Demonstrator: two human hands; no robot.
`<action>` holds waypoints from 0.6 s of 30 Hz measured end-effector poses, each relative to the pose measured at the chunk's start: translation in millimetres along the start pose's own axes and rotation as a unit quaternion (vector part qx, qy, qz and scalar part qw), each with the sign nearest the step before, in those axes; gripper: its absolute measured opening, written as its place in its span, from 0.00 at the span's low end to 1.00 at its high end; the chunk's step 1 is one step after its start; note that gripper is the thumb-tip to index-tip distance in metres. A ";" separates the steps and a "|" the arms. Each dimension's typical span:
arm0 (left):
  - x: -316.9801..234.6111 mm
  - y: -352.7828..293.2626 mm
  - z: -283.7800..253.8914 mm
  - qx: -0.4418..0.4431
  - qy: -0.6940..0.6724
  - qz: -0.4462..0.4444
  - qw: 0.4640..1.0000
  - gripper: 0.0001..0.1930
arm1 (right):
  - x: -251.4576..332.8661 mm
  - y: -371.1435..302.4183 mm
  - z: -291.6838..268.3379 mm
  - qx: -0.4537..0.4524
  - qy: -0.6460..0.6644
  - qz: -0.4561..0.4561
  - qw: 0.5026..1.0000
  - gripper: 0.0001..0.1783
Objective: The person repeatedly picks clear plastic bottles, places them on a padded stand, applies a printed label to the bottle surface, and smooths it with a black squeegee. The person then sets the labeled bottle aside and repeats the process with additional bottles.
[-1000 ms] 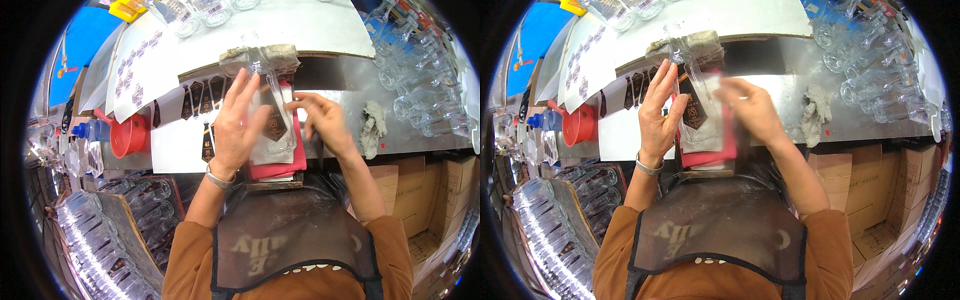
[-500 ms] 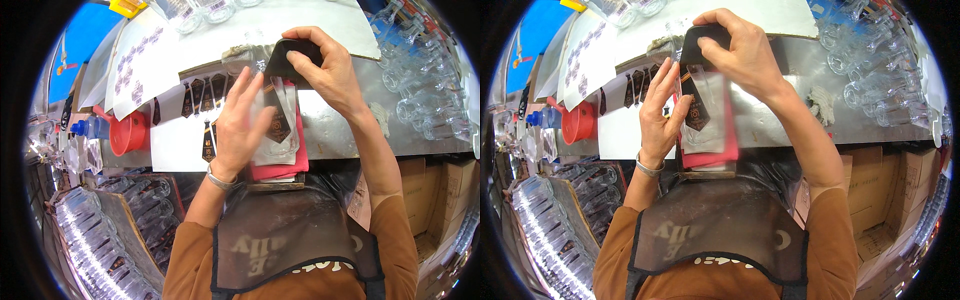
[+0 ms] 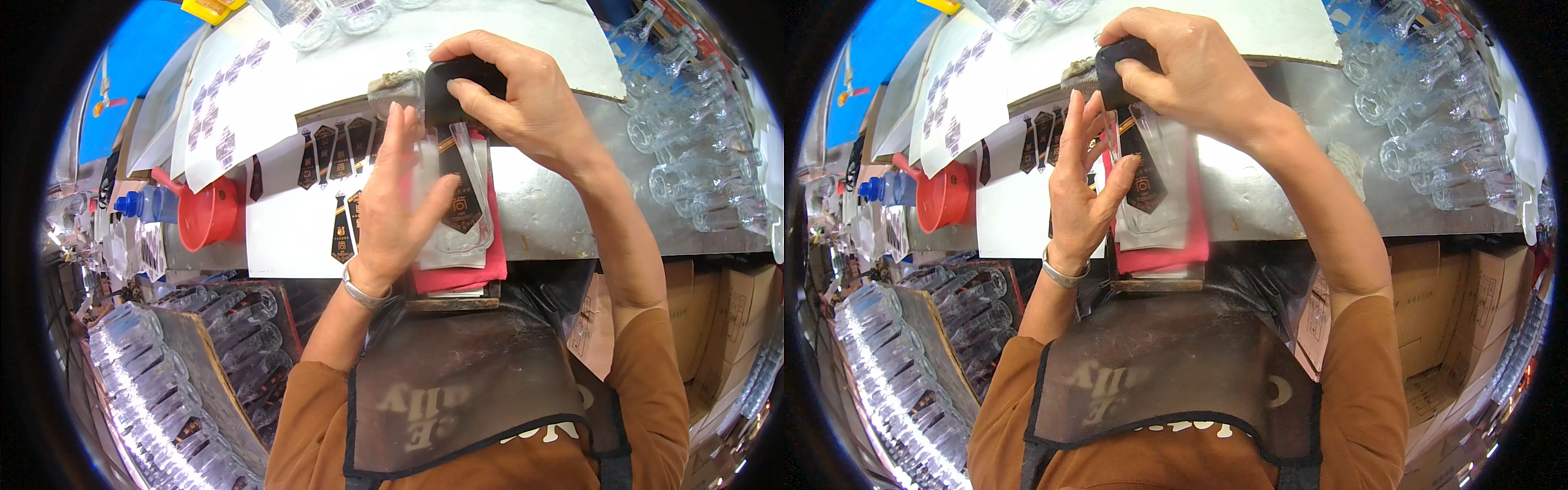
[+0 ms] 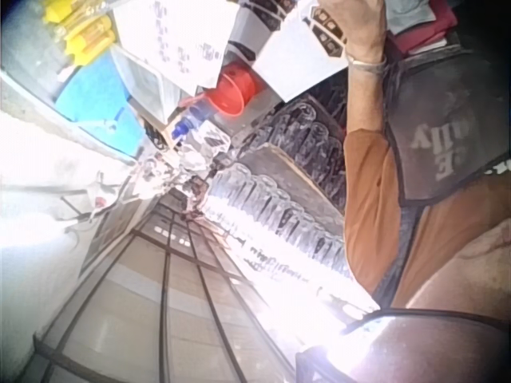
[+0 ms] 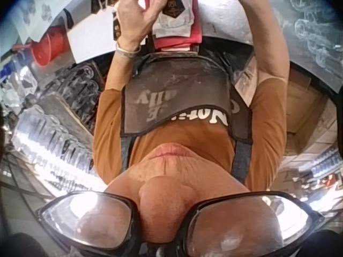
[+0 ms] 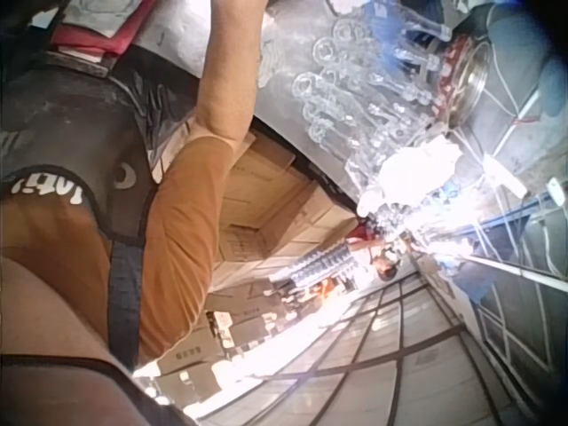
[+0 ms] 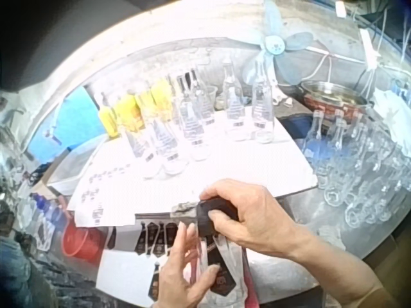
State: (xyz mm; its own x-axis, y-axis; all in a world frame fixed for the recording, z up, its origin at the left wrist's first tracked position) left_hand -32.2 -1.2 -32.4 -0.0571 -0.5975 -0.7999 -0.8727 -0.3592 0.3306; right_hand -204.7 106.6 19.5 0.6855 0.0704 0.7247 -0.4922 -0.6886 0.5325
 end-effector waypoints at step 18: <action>21.3 -20.6 -30.6 -0.050 -0.201 -0.110 0.972 0.31 | 56.2 -88.9 11.0 0.141 0.020 -0.118 0.983 0.19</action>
State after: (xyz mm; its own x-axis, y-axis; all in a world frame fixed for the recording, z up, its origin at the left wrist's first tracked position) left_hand -0.5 -28.5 -41.0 -0.0774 -0.1762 -0.9813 -0.8347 -0.5269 0.1604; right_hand -116.5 163.8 8.0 0.7388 0.2770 0.6143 -0.1488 -0.8221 0.5496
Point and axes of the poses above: each hand's wrist, its own y-axis towards the middle knuckle, its own z-axis out of the palm, x = y × z, the point moved 1 cm from there along y, towards the middle knuckle, and after that the axes turned 6 degrees about y, right-handed, at the moved point
